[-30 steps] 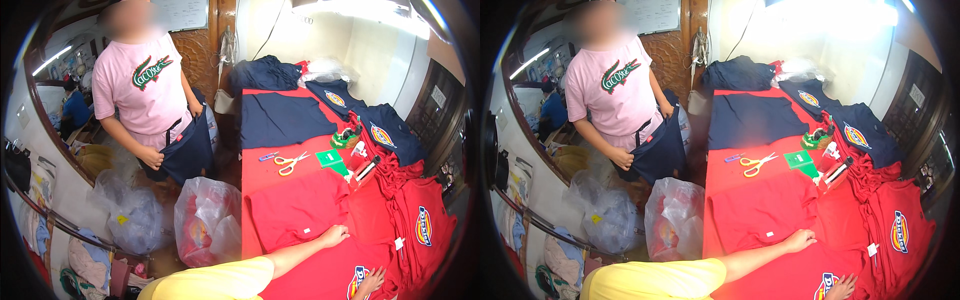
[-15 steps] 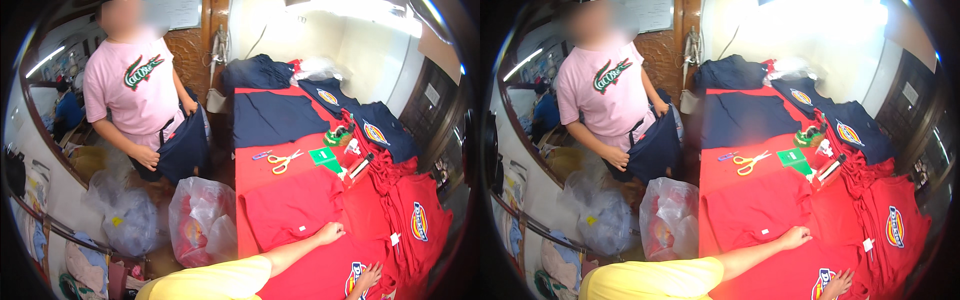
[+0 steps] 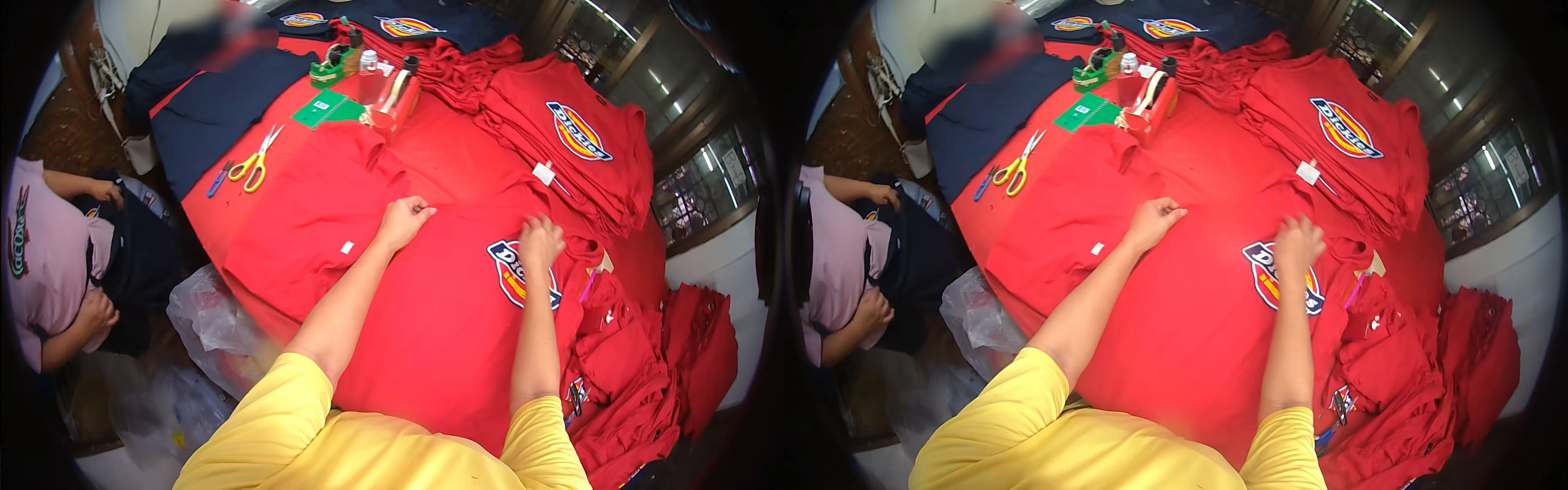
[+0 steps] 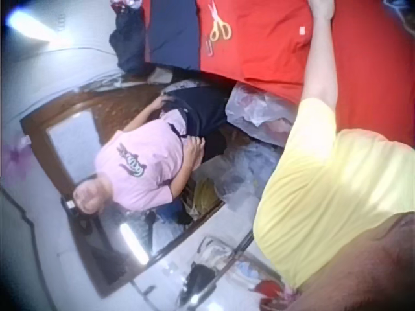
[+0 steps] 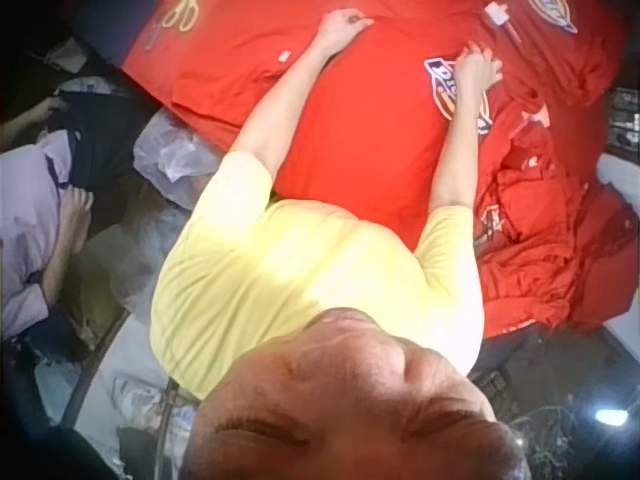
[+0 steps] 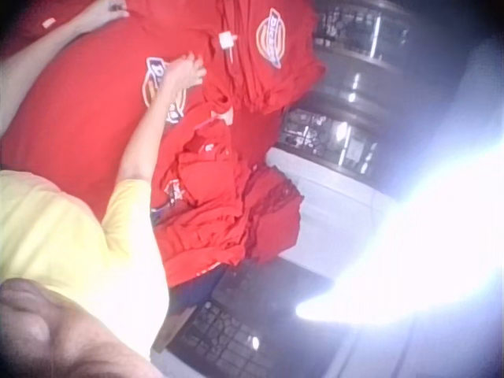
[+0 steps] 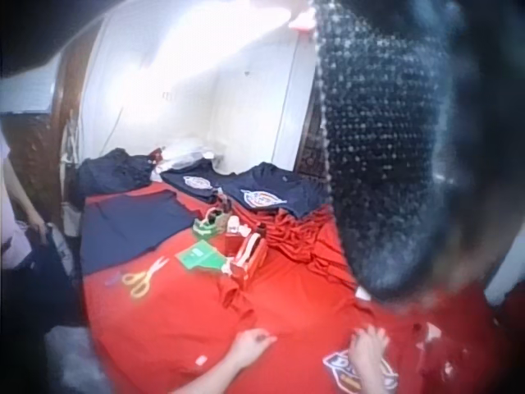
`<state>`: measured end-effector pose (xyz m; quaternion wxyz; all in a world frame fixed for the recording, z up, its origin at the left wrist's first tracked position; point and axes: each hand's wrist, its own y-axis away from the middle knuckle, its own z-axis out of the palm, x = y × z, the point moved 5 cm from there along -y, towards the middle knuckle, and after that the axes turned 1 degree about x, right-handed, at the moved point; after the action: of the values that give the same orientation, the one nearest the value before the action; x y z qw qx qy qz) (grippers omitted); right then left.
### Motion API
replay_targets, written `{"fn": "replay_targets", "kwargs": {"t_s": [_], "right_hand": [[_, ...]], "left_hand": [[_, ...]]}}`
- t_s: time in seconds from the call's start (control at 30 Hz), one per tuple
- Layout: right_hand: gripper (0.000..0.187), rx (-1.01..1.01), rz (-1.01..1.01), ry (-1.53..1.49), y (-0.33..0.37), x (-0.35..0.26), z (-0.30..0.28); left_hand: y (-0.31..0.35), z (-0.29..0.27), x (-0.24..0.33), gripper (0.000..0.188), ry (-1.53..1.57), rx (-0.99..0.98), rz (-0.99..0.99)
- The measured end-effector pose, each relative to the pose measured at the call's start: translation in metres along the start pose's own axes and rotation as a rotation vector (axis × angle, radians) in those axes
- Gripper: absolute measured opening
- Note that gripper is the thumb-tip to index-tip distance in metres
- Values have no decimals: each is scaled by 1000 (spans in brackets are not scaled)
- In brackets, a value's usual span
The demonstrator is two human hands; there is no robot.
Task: The person inspects and folds several red and navy blue shirts, checking the logos and fabric surfaces on a red table. They spread out the shirts, smooth the fabric, and fold them into smaller squares before placing them in stacks.
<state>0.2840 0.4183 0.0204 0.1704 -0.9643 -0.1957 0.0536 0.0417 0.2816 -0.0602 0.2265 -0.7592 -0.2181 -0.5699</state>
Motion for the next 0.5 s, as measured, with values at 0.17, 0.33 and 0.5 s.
{"fn": "replay_targets", "kwargs": {"t_s": [0.17, 0.33, 0.5], "right_hand": [[42, -296, -378, -883, 7, -108, 30], [30, -501, -283, -848, 3, -136, 55], [23, -313, -249, -764, 7, -136, 63]], "left_hand": [[0, 4, -2, 27, -12, 18, 55], [1, 5, 2, 23, -52, -112, -38], [34, -9, -8, 23, 153, -383, -314]]}}
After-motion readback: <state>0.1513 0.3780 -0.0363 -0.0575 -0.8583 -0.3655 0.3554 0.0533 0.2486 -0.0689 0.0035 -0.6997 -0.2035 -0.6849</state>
